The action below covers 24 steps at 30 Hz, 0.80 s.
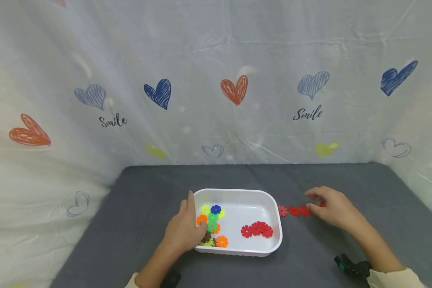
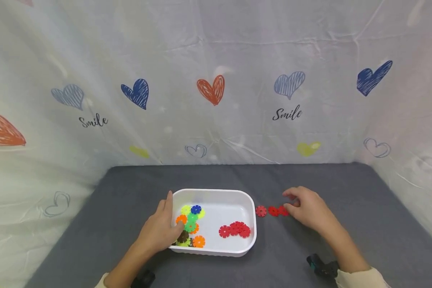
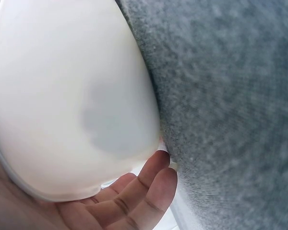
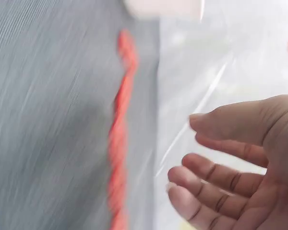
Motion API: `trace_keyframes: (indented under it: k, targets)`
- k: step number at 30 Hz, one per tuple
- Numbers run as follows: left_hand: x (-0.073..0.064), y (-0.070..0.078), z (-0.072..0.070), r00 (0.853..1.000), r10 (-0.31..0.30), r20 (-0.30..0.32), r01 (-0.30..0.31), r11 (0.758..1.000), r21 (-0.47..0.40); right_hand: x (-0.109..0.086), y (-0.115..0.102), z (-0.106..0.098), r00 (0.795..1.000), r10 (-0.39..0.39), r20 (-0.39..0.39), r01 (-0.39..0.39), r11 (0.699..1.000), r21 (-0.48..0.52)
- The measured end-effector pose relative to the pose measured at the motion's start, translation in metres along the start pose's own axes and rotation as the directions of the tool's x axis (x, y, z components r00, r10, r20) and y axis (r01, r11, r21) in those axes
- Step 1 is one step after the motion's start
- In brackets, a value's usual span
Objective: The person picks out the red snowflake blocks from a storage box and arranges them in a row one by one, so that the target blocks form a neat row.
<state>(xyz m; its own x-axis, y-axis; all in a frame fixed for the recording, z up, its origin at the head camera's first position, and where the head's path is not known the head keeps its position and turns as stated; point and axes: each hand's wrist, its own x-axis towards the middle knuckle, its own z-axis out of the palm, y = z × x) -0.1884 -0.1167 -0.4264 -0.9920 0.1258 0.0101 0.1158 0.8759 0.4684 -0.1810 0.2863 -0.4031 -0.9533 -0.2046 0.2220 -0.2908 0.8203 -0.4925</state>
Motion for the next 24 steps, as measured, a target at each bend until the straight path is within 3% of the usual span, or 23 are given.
trace_keyframes:
  k: [3, 5, 8, 10, 12, 17, 19, 22, 24]
  targets:
    - [0.001, 0.0, -0.001, 1.0, 0.009, -0.006, -0.009, 1.0, 0.006, 0.004, -0.03, 0.007, 0.98, -0.187, -0.06, 0.187, 0.982, -0.017]
    - [0.001, -0.001, -0.001, 1.0, 0.015, -0.008, -0.015, 1.0, 0.007, 0.006, -0.051, 0.013, 0.957, -0.286, -0.045, 0.285, 0.958, -0.026]
    - [0.001, -0.001, -0.001, 1.0, 0.017, -0.008, -0.017, 1.0, 0.012, 0.01, -0.08, 0.022, 0.927, -0.368, 0.079, 0.37, 0.929, -0.023]
    - [0.001, -0.001, -0.001, 1.0, 0.017, -0.006, -0.017, 1.0, 0.007, 0.011, -0.095, 0.031, 0.895, -0.414, 0.165, 0.42, 0.908, -0.005]
    - [0.0, -0.001, 0.0, 1.0, 0.014, 0.0, -0.014, 1.0, 0.006, 0.014, -0.105, 0.042, 0.847, -0.476, 0.236, 0.487, 0.873, 0.012]
    - [0.0, -0.001, 0.0, 1.0, 0.02, 0.01, -0.02, 1.0, 0.004, 0.021, -0.111, 0.068, 0.692, -0.619, 0.372, 0.647, 0.76, 0.06]
    - [0.0, -0.001, 0.0, 1.0, 0.025, 0.009, -0.025, 1.0, 0.004, 0.024, -0.11, 0.072, 0.654, -0.63, 0.419, 0.673, 0.738, 0.06]
    - [-0.001, -0.001, 0.0, 1.0, 0.028, 0.002, -0.028, 1.0, 0.007, 0.027, -0.109, 0.073, 0.633, -0.612, 0.474, 0.676, 0.735, 0.046]
    - [-0.001, -0.001, 0.0, 1.0, 0.028, -0.002, -0.028, 1.0, 0.01, 0.028, -0.108, 0.072, 0.637, -0.59, 0.496, 0.669, 0.743, 0.024]
